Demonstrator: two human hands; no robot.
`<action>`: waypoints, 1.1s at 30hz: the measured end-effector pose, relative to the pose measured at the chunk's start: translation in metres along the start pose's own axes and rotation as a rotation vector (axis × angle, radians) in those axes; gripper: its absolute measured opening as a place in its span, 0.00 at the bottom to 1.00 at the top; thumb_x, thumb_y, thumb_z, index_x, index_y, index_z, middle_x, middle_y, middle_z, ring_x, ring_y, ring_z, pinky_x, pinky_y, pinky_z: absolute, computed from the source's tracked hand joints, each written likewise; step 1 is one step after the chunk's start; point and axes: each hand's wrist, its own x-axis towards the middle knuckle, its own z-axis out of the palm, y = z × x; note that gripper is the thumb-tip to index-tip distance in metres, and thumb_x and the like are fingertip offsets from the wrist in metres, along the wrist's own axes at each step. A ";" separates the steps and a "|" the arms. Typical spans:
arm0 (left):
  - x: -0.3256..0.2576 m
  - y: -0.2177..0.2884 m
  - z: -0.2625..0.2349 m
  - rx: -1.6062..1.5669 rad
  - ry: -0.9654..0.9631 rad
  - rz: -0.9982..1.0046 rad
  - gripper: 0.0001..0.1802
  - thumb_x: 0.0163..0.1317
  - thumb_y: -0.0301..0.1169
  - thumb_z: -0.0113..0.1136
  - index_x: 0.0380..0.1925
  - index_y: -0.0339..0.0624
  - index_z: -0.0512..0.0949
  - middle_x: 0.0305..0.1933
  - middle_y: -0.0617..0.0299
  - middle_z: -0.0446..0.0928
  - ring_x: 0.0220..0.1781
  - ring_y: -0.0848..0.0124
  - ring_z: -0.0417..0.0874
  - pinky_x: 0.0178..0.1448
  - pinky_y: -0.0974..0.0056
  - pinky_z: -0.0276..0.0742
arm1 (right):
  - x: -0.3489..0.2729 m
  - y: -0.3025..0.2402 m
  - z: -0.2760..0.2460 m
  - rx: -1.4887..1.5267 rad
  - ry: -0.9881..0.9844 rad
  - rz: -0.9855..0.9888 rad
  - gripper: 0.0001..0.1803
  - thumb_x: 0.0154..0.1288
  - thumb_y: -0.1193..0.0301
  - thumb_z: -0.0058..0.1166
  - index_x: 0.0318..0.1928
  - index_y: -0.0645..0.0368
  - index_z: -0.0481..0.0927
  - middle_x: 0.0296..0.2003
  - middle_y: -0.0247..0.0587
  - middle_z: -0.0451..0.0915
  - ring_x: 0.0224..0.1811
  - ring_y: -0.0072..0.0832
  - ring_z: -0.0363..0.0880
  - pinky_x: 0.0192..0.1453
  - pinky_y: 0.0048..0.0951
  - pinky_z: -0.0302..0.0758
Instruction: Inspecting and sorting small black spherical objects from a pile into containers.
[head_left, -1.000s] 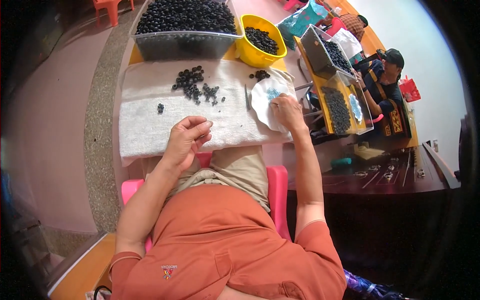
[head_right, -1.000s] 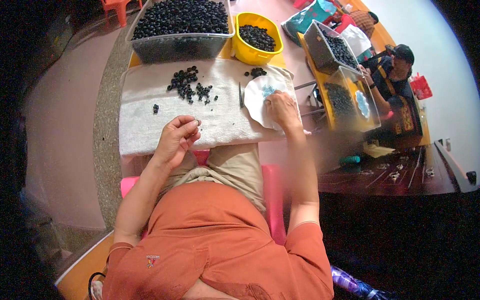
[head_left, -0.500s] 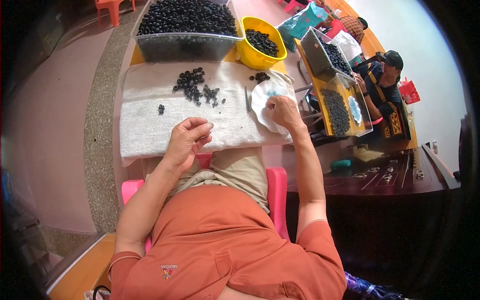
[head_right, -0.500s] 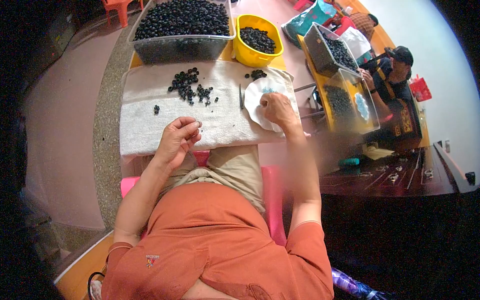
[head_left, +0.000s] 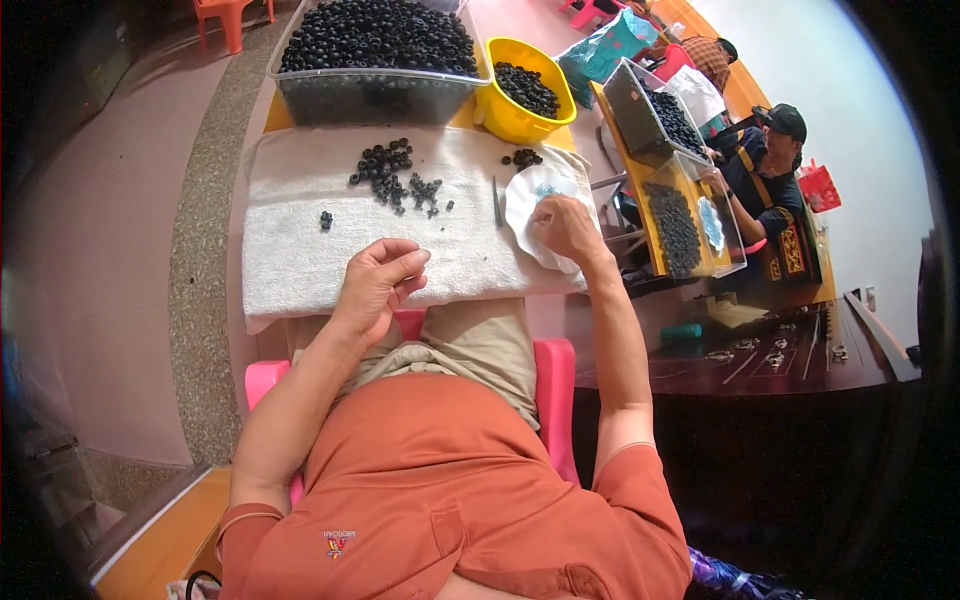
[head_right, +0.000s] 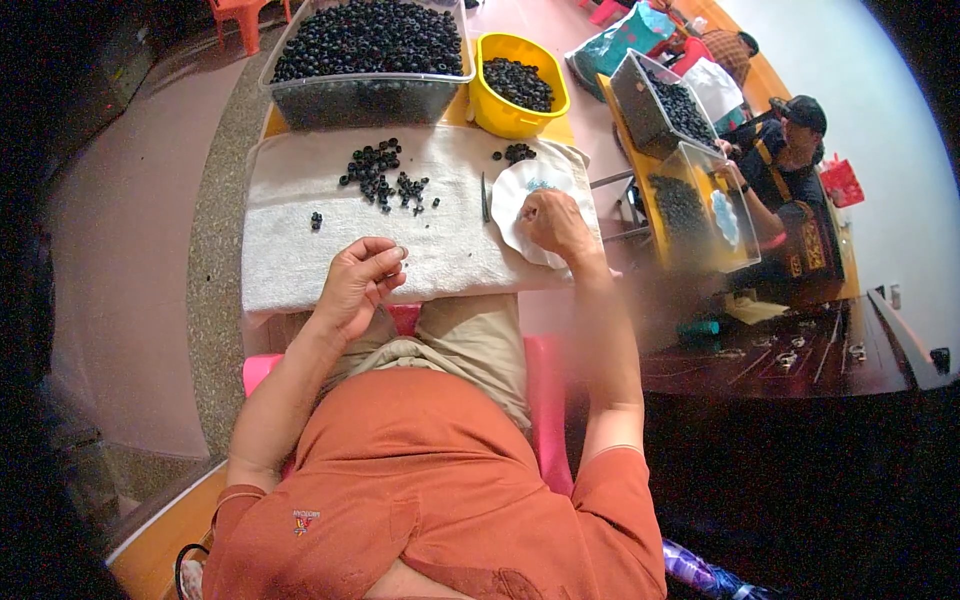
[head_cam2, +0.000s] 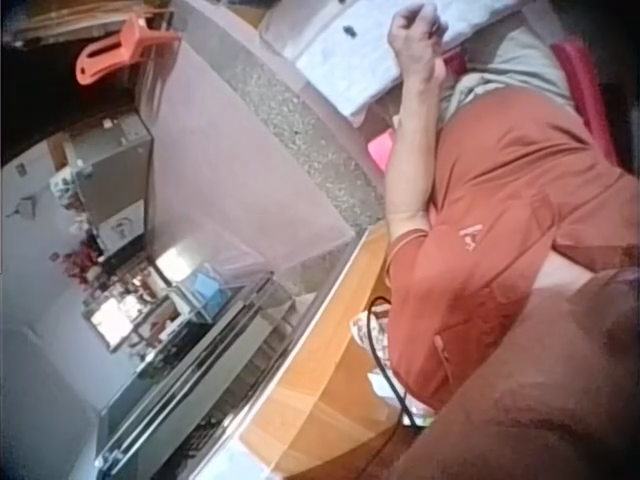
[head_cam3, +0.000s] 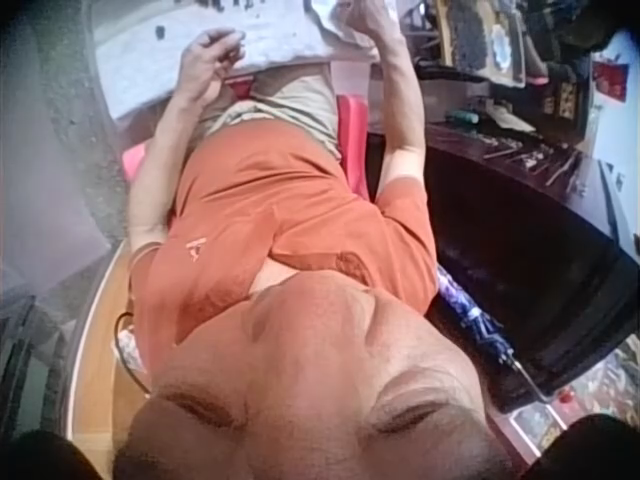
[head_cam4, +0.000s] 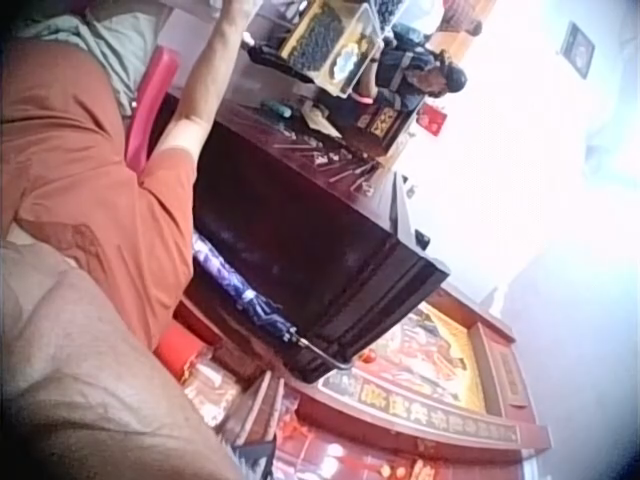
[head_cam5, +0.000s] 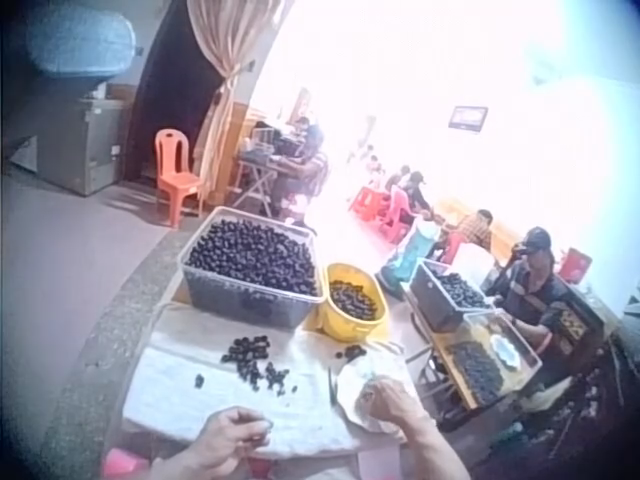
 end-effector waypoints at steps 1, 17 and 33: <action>0.000 0.000 0.000 0.010 -0.001 0.002 0.06 0.61 0.25 0.65 0.38 0.42 0.79 0.38 0.62 0.82 0.37 0.76 0.82 0.43 0.71 0.83 | 0.000 0.000 0.001 0.019 0.001 0.005 0.06 0.50 0.76 0.57 0.30 0.62 0.85 0.32 0.48 0.84 0.36 0.43 0.83 0.45 0.34 0.79; -0.001 0.002 0.002 0.020 0.006 0.005 0.07 0.61 0.25 0.65 0.39 0.41 0.78 0.37 0.63 0.81 0.37 0.76 0.82 0.42 0.72 0.83 | -0.011 0.001 0.008 0.125 0.154 -0.086 0.07 0.61 0.75 0.54 0.38 0.62 0.82 0.38 0.52 0.80 0.42 0.50 0.80 0.47 0.41 0.76; 0.001 -0.001 0.000 0.033 0.001 0.011 0.06 0.61 0.25 0.65 0.38 0.41 0.79 0.37 0.62 0.82 0.36 0.76 0.82 0.43 0.71 0.82 | -0.014 0.002 0.009 0.392 0.247 0.088 0.08 0.68 0.73 0.55 0.41 0.66 0.80 0.30 0.52 0.81 0.28 0.37 0.81 0.34 0.36 0.76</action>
